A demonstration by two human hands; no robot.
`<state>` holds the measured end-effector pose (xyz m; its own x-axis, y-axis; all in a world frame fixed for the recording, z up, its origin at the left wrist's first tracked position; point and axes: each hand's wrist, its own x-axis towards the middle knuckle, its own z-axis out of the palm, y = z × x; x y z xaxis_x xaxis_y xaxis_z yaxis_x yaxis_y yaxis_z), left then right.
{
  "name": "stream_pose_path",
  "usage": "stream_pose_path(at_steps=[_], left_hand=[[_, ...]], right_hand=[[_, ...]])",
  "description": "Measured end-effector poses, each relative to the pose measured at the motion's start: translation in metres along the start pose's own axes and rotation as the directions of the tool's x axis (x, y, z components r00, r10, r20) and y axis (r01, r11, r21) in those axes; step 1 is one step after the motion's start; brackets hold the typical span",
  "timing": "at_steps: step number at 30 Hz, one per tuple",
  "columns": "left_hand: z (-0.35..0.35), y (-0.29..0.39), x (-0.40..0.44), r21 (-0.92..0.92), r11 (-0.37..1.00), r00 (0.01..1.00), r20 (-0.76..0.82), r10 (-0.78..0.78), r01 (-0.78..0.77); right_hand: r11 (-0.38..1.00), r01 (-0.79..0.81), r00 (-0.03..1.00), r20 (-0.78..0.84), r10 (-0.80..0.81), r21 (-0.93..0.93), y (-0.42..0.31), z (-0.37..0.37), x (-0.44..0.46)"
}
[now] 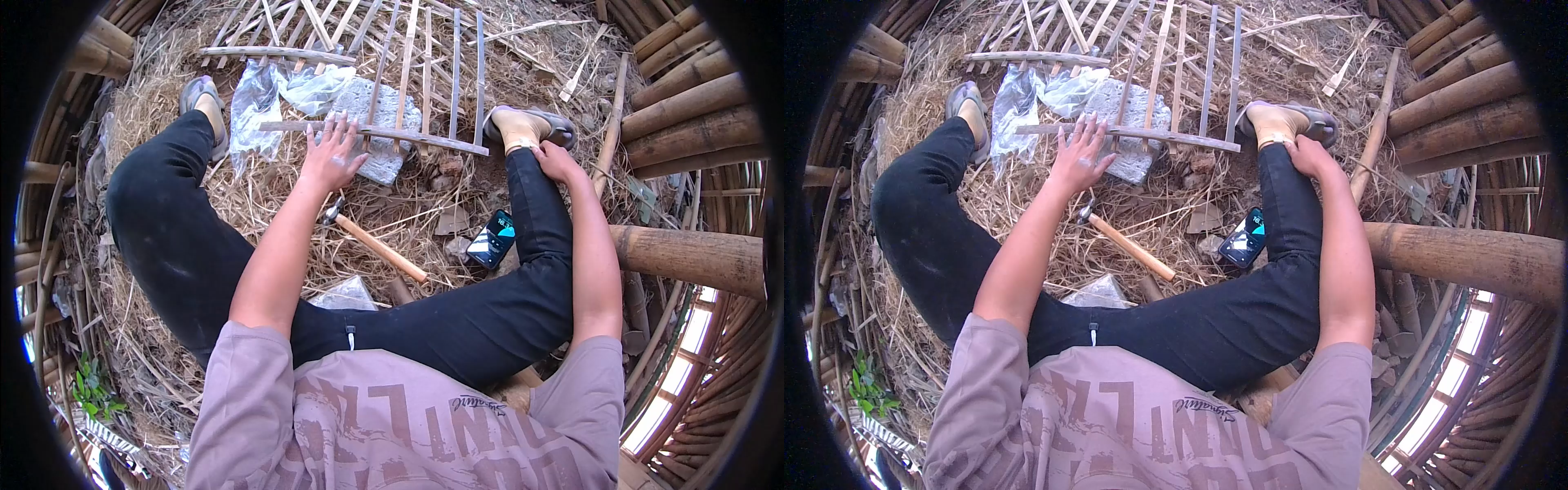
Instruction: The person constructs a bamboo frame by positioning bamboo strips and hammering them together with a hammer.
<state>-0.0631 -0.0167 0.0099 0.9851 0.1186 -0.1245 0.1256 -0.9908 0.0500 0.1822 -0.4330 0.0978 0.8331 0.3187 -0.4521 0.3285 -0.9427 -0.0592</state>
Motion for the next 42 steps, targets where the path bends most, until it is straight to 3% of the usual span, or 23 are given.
stream_pose_path(at_steps=[42], left_hand=[[0.002, 0.0, -0.001, -0.04, 0.999, 1.0, 0.018, -0.004, 0.005]], right_hand=[[1.0, -0.004, 0.999, 0.034, 0.003, 0.027, -0.008, -0.005, -0.005]])
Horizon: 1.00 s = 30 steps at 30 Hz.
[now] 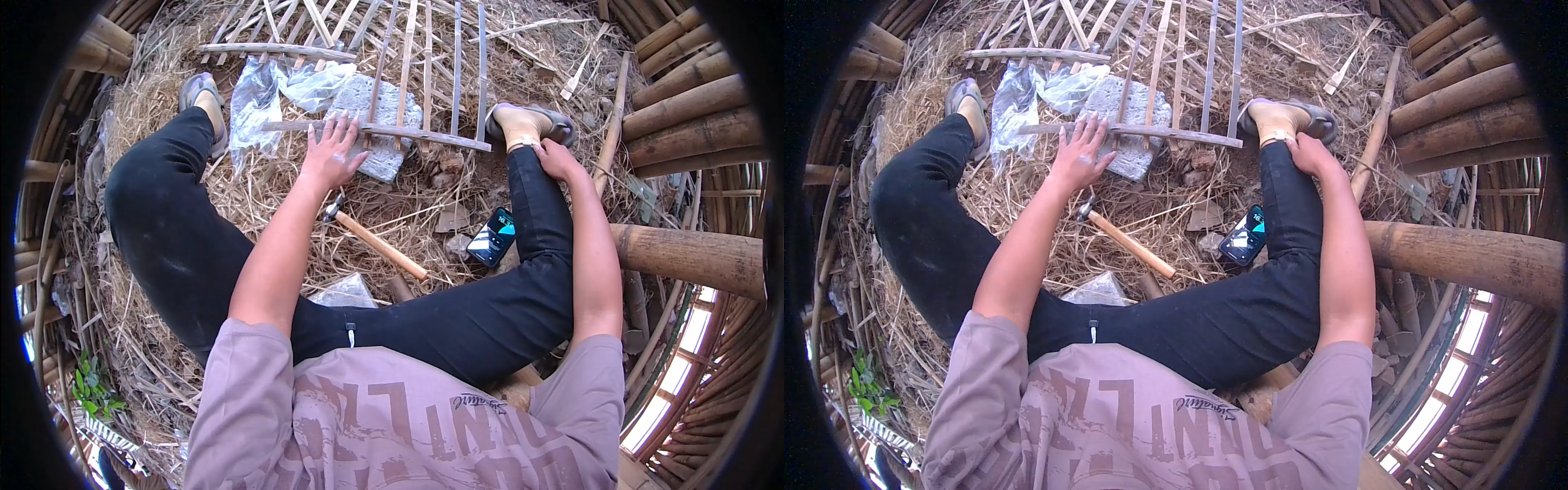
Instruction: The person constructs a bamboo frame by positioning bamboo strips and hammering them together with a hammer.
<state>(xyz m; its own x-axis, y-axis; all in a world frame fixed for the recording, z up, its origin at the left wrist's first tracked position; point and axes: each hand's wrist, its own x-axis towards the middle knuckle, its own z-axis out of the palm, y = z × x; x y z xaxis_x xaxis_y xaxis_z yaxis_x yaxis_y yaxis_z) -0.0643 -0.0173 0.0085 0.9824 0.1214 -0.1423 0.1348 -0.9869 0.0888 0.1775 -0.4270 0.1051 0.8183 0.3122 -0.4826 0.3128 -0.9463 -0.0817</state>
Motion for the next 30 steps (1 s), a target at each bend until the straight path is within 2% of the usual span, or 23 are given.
stream_pose_path(at_steps=[16, 30], left_hand=[[0.005, -0.001, 0.0, -0.027, 1.0, 1.0, -0.024, -0.001, 0.0], [0.008, -0.001, 0.0, -0.036, 0.999, 0.999, -0.034, -0.001, 0.0]], right_hand=[[1.0, 0.01, 1.0, -0.028, -0.01, -0.022, 0.005, 0.004, 0.006], [0.999, 0.018, 1.0, 0.016, -0.018, -0.051, -0.004, 0.001, 0.004]])
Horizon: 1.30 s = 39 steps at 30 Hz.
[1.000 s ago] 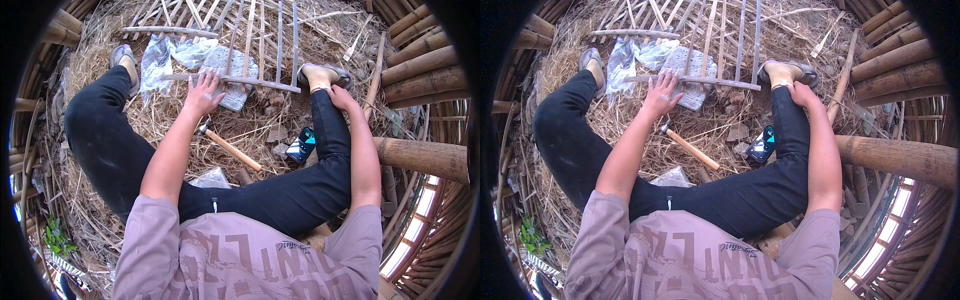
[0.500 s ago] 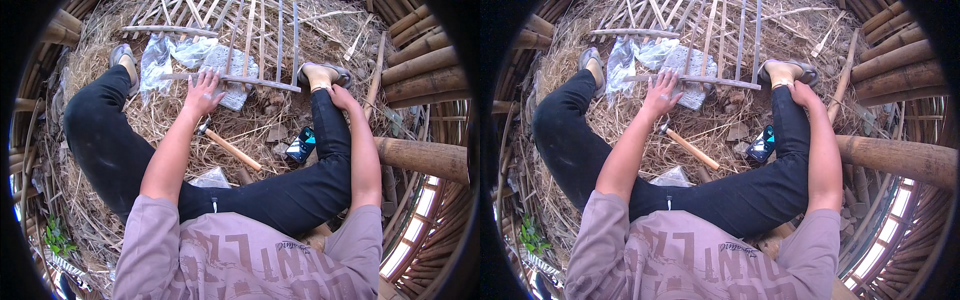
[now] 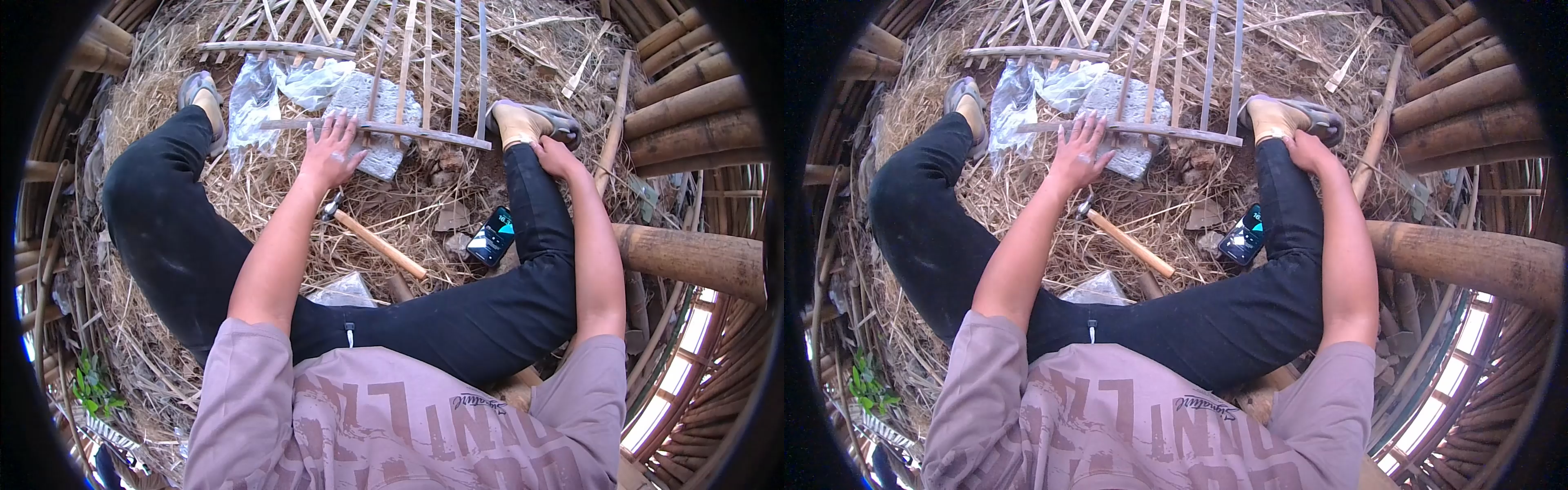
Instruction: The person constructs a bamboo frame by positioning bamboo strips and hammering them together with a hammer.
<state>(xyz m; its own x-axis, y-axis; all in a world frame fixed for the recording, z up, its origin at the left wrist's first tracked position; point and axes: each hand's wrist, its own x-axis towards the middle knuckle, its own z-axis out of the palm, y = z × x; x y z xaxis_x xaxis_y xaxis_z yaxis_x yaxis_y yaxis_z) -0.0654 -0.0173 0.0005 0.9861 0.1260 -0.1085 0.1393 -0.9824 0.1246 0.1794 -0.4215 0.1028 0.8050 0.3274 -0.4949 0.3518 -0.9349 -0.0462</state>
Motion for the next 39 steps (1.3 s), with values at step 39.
stream_pose_path(at_steps=[39], left_hand=[[0.0037, 0.0015, -0.0018, 0.021, 1.0, 0.996, -0.092, -0.002, 0.004]], right_hand=[[1.0, 0.007, 1.0, 0.023, -0.007, 0.005, 0.0022, 0.0028, 0.0008]])
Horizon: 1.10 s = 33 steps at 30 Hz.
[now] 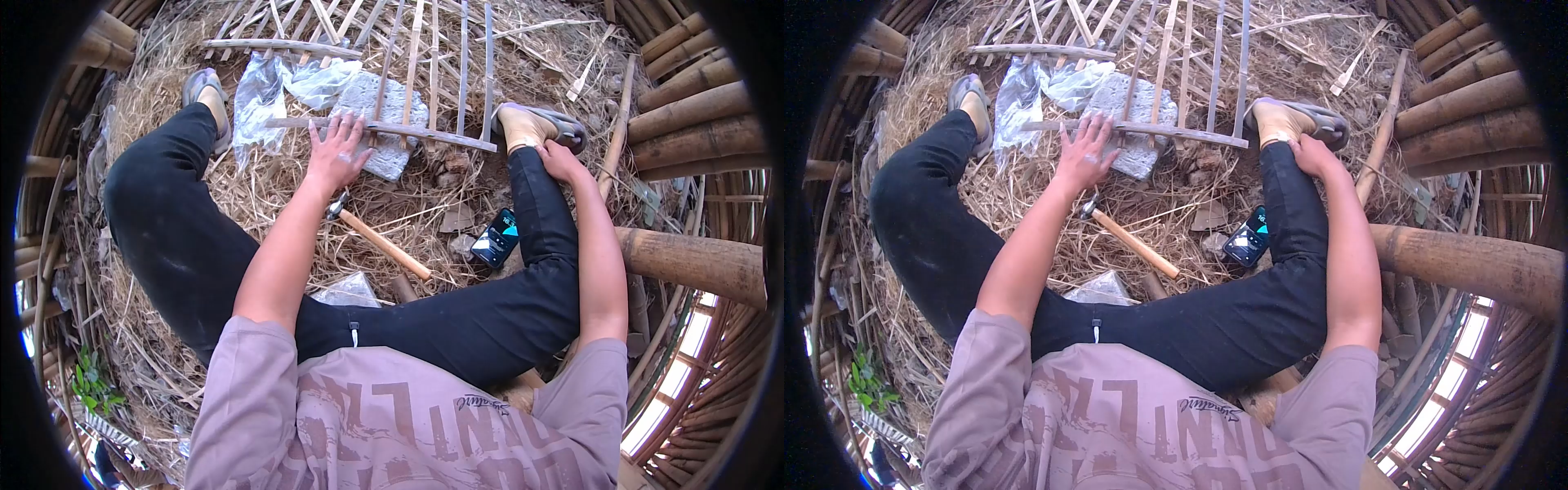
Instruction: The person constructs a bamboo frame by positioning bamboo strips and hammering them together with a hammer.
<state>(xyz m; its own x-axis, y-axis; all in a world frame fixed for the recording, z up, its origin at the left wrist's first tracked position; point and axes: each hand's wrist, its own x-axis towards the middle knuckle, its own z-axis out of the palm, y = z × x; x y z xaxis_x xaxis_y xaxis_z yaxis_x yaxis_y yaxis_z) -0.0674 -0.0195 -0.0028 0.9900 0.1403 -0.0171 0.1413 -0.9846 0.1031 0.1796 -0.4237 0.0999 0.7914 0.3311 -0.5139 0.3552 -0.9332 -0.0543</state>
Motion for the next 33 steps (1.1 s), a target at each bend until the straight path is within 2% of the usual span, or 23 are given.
stream_pose_path(at_steps=[9, 12, 15, 18, 24, 27, 33], left_hand=[[-0.018, 0.007, 0.013, -0.032, 0.999, 0.985, -0.174, -0.004, -0.001], [-0.032, 0.012, 0.02, -0.053, 0.998, 0.995, -0.092, -0.044, 0.039], [-0.031, 0.01, 0.021, -0.073, 0.997, 0.995, -0.101, -0.018, 0.011], [-0.032, 0.011, 0.021, -0.207, 0.976, 0.998, 0.024, -0.064, 0.067], [-0.037, 0.015, 0.025, -0.306, 0.95, 0.997, -0.023, -0.067, 0.057], [-0.067, 0.029, 0.029, -0.341, 0.931, 0.989, -0.02, -0.147, 0.132], [-0.092, 0.039, 0.038, -0.371, 0.905, 0.977, 0.029, -0.212, 0.208]], right_hand=[[1.0, -0.006, 1.0, 0.013, 0.006, 0.009, 0.0, -0.001, 0.001], [1.0, -0.01, 1.0, 0.022, 0.01, 0.012, 0.0, -0.001, 0.001], [1.0, -0.011, 1.0, 0.011, 0.011, 0.004, 0.0, -0.001, 0.0], [1.0, -0.008, 1.0, -0.001, 0.008, -0.002, 0.0, 0.0, 0.001], [1.0, 0.007, 1.0, -0.03, -0.007, 0.003, 0.005, 0.004, 0.004], [1.0, 0.012, 0.999, -0.046, -0.012, 0.003, 0.007, 0.005, 0.005], [1.0, 0.013, 0.999, -0.051, -0.013, 0.002, 0.007, 0.006, 0.008]])
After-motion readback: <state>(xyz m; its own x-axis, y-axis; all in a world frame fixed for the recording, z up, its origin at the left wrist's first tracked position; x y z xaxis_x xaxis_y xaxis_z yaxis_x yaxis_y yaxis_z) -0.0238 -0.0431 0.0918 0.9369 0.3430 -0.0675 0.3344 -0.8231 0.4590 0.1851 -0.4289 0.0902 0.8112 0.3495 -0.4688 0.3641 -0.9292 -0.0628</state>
